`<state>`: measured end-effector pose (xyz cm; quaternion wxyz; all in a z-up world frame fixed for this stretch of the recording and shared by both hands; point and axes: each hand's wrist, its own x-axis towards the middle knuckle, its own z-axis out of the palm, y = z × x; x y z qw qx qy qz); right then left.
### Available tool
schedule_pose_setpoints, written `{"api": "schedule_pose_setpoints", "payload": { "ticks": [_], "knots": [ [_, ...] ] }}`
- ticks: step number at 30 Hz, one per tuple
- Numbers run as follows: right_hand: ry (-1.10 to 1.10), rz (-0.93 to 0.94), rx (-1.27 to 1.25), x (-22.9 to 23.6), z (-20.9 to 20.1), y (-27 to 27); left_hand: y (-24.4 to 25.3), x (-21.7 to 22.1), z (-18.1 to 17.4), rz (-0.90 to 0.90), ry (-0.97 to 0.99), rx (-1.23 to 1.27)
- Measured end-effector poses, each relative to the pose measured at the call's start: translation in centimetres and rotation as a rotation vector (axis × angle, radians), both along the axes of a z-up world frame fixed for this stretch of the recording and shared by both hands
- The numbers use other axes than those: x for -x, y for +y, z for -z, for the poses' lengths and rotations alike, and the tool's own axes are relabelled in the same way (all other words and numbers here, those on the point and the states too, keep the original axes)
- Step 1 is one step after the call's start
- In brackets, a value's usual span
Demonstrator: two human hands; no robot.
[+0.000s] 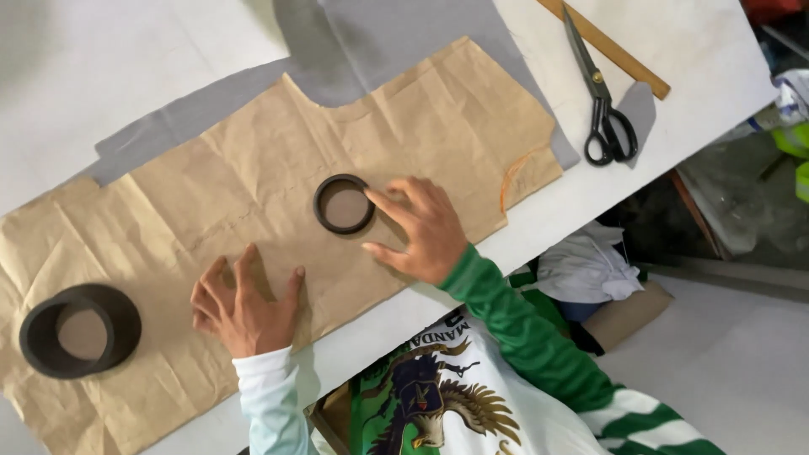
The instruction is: The person places a paper pattern on a piece of gray fabric and secures it with weights. They use a ruler and a red marker to draw a straight line on the fabric. Finally, they use scissors to cut the fabric along the edge of the pattern.
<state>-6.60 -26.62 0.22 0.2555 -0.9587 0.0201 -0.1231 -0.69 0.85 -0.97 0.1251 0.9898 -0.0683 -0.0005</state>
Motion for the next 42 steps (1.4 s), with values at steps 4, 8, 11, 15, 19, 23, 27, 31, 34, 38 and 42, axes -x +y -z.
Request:
{"api": "schedule_pose_setpoints", "payload": {
  "ticks": [4,8,11,15,19,23,27,31,34,38,42],
  "knots": [
    [-0.158,0.118,0.039,7.3,0.0,-3.3,-0.2,-0.1,-0.5,0.041,-0.020,0.023],
    [-0.118,0.302,0.120,12.9,1.9,-7.2,-1.3,-0.1,-1.2,0.019,-0.039,0.110],
    [-0.152,0.345,0.111,13.5,1.9,-8.2,-2.8,0.7,0.8,0.135,-0.306,0.182],
    [-0.144,0.336,0.119,13.7,2.6,-8.6,-8.2,2.3,-0.9,0.300,-0.416,0.324],
    [-0.174,0.313,0.162,13.6,2.8,-8.9,-12.0,3.6,-1.7,0.387,-0.352,0.428],
    [-0.182,0.290,0.168,13.5,2.4,-9.3,-13.8,4.0,-2.0,0.330,-0.309,0.476],
    [-0.201,0.277,0.134,13.6,3.1,-9.8,-14.5,4.4,-1.9,0.357,-0.352,0.482],
    [-0.198,0.271,0.141,13.8,3.3,-9.9,-15.1,5.0,-1.1,0.336,-0.359,0.495],
    [-0.208,0.263,0.149,13.7,3.4,-10.2,-15.6,4.9,-0.9,0.339,-0.363,0.504],
    [-0.202,0.282,0.141,13.7,3.8,-10.2,-15.9,5.3,-0.8,0.350,-0.363,0.492],
    [-0.194,0.280,0.112,13.8,3.8,-10.7,-16.3,5.7,-1.1,0.385,-0.358,0.496]
  ]
}}
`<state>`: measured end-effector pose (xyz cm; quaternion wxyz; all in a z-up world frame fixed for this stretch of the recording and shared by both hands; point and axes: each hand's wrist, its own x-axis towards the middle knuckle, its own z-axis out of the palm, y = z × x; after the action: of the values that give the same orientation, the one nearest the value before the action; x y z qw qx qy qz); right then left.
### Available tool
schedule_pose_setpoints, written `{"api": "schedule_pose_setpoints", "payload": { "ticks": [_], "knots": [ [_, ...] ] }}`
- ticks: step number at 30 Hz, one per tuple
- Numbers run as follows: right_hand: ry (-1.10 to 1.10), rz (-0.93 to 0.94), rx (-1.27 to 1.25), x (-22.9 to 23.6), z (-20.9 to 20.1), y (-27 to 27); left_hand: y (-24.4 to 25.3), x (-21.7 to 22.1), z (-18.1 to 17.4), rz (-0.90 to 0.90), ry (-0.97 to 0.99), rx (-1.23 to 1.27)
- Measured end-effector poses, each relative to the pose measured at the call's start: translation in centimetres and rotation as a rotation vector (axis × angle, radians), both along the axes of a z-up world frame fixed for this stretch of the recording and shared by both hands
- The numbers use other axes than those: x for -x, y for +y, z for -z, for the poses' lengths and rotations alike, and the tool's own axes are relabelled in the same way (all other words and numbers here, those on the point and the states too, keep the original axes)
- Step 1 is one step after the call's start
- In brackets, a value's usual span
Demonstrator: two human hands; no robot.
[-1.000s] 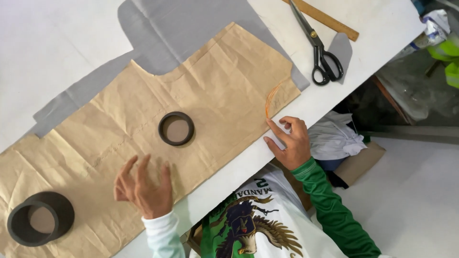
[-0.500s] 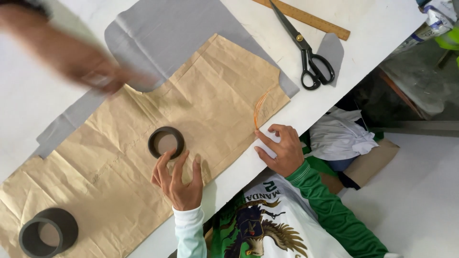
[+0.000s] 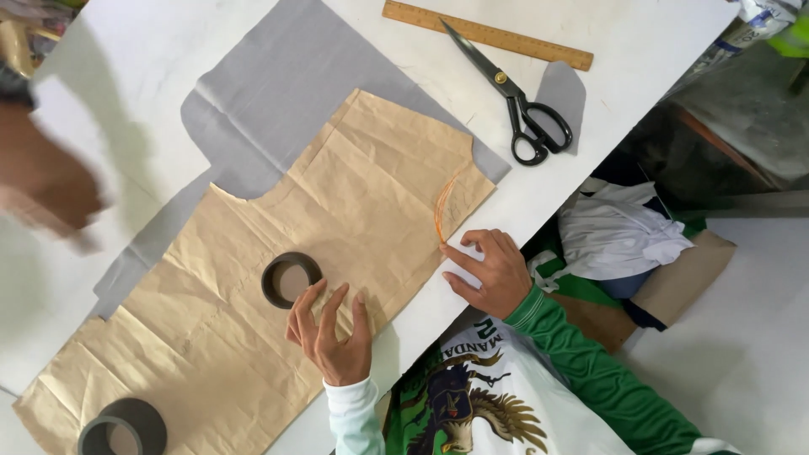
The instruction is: The person places a paper pattern on a piece of gray fabric and secures it with weights. They use a ruler and a red marker to draw a straight line on the fabric. Finally, they use scissors to cut the fabric along the edge of the pattern.
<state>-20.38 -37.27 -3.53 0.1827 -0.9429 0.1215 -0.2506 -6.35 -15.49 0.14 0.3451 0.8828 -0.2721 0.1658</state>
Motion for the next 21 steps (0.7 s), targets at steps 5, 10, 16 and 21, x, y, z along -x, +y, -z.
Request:
{"api": "schedule_pose_setpoints", "payload": {
  "ticks": [5,10,16,21],
  "knots": [
    [-0.053,-0.073,-0.091,0.1,-0.3,-0.8,-0.4,-0.1,-0.6,0.007,0.026,0.015],
    [-0.174,-0.046,-0.235,0.7,-1.0,-0.8,0.3,-0.1,-2.0,-0.013,0.054,0.014],
    [-0.169,0.078,-0.256,1.4,-1.0,-0.6,2.7,-0.3,-2.0,-0.003,0.056,0.039],
    [-0.080,0.236,-0.222,1.9,-0.6,-3.2,3.6,0.1,-2.3,0.021,0.041,0.063]
  ]
}}
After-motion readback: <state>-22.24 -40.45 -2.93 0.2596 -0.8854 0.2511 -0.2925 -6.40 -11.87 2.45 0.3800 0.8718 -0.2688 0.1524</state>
